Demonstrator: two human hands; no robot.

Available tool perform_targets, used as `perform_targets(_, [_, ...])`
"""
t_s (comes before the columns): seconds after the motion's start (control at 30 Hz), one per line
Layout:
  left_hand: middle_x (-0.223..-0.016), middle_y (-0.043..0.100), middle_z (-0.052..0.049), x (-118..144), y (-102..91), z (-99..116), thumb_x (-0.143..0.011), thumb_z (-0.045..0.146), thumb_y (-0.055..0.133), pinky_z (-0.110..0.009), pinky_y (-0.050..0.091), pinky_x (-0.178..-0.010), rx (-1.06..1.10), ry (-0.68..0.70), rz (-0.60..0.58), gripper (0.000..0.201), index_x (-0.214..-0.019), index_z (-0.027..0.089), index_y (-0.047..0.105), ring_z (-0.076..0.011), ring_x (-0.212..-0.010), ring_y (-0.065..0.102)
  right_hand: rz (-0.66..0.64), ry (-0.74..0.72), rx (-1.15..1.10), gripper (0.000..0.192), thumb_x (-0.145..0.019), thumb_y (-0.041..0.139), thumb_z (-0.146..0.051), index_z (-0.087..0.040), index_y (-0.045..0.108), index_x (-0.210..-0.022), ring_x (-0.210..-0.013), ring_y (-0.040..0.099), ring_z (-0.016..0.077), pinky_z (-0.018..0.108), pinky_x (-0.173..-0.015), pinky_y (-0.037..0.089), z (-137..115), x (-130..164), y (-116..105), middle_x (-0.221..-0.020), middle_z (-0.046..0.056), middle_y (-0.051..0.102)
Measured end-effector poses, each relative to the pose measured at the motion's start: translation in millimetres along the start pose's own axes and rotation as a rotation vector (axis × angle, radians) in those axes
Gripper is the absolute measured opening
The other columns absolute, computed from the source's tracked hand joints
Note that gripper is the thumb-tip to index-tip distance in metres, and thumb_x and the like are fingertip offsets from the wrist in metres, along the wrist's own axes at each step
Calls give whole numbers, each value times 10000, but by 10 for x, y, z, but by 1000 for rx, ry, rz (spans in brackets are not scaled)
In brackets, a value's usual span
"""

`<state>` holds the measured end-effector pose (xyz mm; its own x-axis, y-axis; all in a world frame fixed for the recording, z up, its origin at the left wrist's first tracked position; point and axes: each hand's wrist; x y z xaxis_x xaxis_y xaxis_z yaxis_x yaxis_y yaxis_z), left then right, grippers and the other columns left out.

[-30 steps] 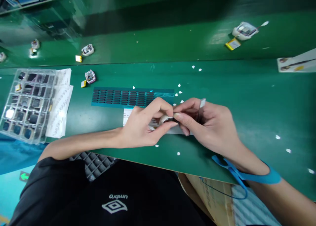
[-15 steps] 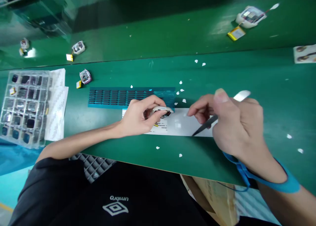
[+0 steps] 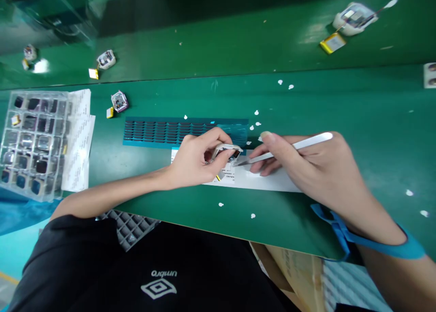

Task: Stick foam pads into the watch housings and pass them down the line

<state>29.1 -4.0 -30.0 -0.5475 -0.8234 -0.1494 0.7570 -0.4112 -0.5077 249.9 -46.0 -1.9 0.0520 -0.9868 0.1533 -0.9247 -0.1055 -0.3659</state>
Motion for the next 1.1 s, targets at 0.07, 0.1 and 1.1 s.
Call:
perform_targets(0.07, [-634,711,49,-2,0,-2,-951,259,657,-196,407,-489,-3,6,8,78,-921,194,626,-79,-493,626,-41,1,-1,517,-961,658,-668,-234,797,-716,-510,720,203,314,-508,619,4,-23,0,-612,37,744])
perform_targets(0.1, [-623,703,53,-4,1,-3,-946,248,655,-195,395,-482,-1,13,11,69,-918,191,626,-75,-482,616,-65,-7,-5,513,-940,681,-678,-242,793,-695,-517,722,196,305,-514,624,3,-37,-1,-623,32,749])
perform_targets(1.1, [-876,804,-49,-13,22,3,-961,230,711,-160,583,-559,373,-7,51,111,-1011,131,725,-114,-631,781,179,-31,-212,401,-891,820,-565,-203,764,-727,-593,740,177,287,-615,655,-82,-74,-118,-707,79,766])
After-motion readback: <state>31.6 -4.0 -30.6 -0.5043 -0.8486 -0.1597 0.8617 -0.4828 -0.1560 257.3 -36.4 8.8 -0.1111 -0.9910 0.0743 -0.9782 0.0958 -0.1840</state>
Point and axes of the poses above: each hand's wrist, its own x-axis away from the middle knuckle, its own y-axis out of the palm, z = x × y
